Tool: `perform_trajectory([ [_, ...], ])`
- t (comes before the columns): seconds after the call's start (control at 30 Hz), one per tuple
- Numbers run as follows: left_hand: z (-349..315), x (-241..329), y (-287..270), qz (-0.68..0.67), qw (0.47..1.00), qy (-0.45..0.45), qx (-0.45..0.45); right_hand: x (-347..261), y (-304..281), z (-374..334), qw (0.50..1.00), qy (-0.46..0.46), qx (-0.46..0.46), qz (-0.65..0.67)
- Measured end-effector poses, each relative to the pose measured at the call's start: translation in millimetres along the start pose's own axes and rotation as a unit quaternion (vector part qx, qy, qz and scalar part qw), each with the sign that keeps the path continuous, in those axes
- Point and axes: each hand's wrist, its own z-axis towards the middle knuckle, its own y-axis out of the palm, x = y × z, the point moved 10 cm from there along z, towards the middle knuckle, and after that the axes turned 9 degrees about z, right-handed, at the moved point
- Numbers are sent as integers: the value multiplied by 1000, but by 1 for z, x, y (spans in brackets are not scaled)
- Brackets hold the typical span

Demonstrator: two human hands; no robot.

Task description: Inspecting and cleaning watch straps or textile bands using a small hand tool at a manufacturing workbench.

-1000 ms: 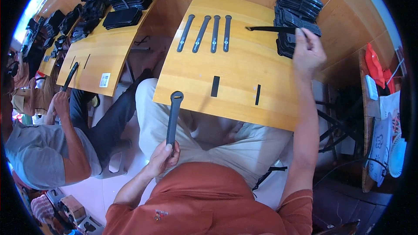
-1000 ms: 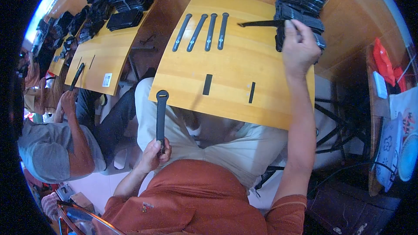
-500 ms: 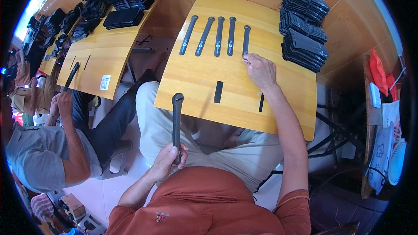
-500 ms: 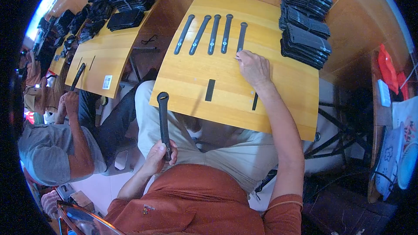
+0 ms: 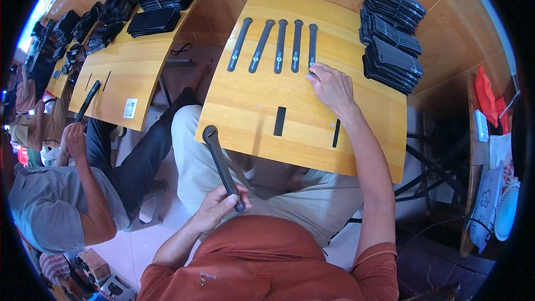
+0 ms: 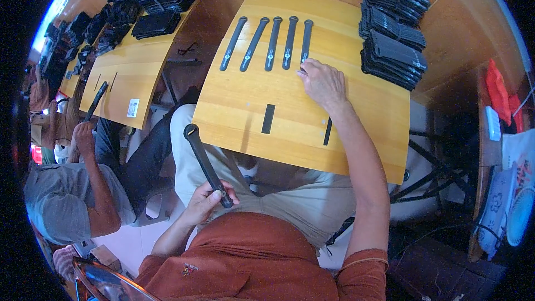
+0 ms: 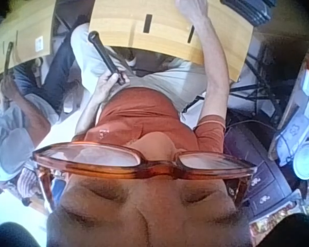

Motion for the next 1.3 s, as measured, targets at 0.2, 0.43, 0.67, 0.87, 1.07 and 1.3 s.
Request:
perform_trajectory([
  [0.2, 4, 4, -1, 45, 999, 9, 3, 3, 0, 3, 1000, 25, -19, -3],
  [0.43, 4, 8, 2, 49, 999, 15, -1, 2, 4, 1, 998, 43, -44, -23],
  [0.67, 2, 8, 3, 36, 999, 39, 1, -27, -6, -24, 999, 37, 0, 38],
  [0.87, 20, 19, -15, -9, 995, 32, 92, -105, -10, -90, 946, 94, -112, 291],
  [1.07, 34, 27, -15, -57, 990, 86, 96, -165, 23, -152, 845, 40, -160, 508],
  [1.3, 28, 24, -12, -62, 991, 81, 84, -176, 35, -164, 842, 19, -142, 519],
])
